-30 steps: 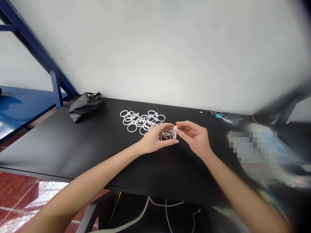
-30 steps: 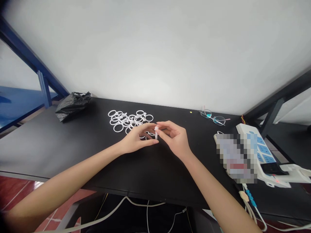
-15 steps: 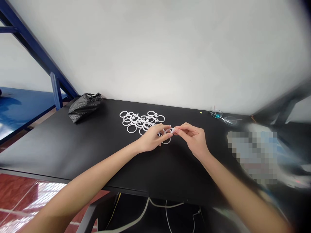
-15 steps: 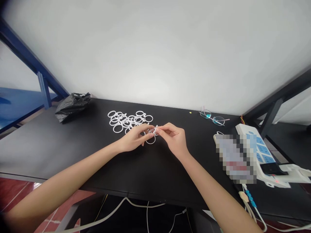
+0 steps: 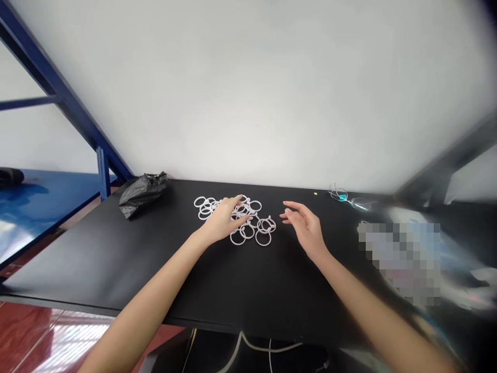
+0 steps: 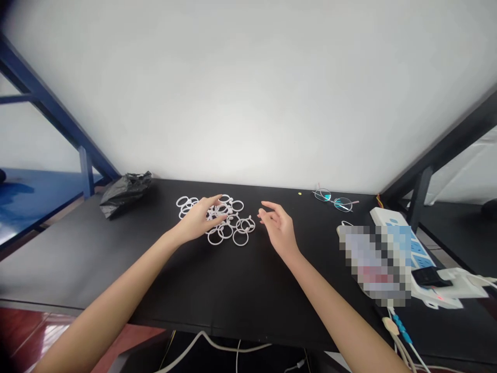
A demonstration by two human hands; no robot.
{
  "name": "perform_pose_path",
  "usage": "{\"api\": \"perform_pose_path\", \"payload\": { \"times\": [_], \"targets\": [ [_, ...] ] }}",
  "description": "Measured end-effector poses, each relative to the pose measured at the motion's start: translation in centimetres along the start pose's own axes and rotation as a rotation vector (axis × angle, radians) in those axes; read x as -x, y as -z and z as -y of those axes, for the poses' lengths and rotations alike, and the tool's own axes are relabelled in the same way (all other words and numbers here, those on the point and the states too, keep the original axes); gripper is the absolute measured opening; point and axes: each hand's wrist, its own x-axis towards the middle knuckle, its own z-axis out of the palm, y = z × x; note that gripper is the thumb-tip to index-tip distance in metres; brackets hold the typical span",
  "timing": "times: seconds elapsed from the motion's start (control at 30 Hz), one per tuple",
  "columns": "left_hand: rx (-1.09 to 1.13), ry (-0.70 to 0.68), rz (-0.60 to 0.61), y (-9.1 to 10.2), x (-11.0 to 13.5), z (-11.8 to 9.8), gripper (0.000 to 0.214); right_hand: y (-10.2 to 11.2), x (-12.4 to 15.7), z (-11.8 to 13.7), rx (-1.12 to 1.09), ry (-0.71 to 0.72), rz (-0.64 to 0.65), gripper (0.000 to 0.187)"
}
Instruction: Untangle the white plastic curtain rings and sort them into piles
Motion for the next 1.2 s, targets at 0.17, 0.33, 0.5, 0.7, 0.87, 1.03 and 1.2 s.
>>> {"api": "perform_pose_path", "payload": {
  "times": [0.17,0.33,0.5,0.7,0.87,1.03,1.2],
  "targets": [
    [-0.053,-0.034,0.055,1.6,1.7,2.0,0.046,-0.4,0.5,-1.0,0.119,0.017,0.044,0.048],
    [-0.218,0.236,-0.138,2.1,2.3,6.2,0.057,-2.1,0.3,-1.4,0.481,-0.006,0.355,0.097],
    [-0.090,0.273,0.066,1.6,0.6,8.9,0.093,-4.2,-3.6,-0.9,0.668,0.095,0.709,0.122],
    [-0.070,-0.014,0.267,0.8,-0.6,8.0,0.114,-6.5,-6.2,-0.7,0.672,0.288,0.893,0.118],
    [-0.060,-0.090,0.315,-0.5,-1.2,6.6,0.099,-6.9,-5.4,-0.6,0.646,0.325,0.796,0.094],
    [0.034,-0.178,0.245,-2.5,-0.9,4.3,0.079,-4.8,-3.7,-1.3,0.567,0.366,0.642,0.059],
    [0.167,-0.140,0.151,-4.9,-1.0,1.2,0.049,-1.7,-2.0,-2.4,0.498,0.367,0.492,0.047]
  ]
}}
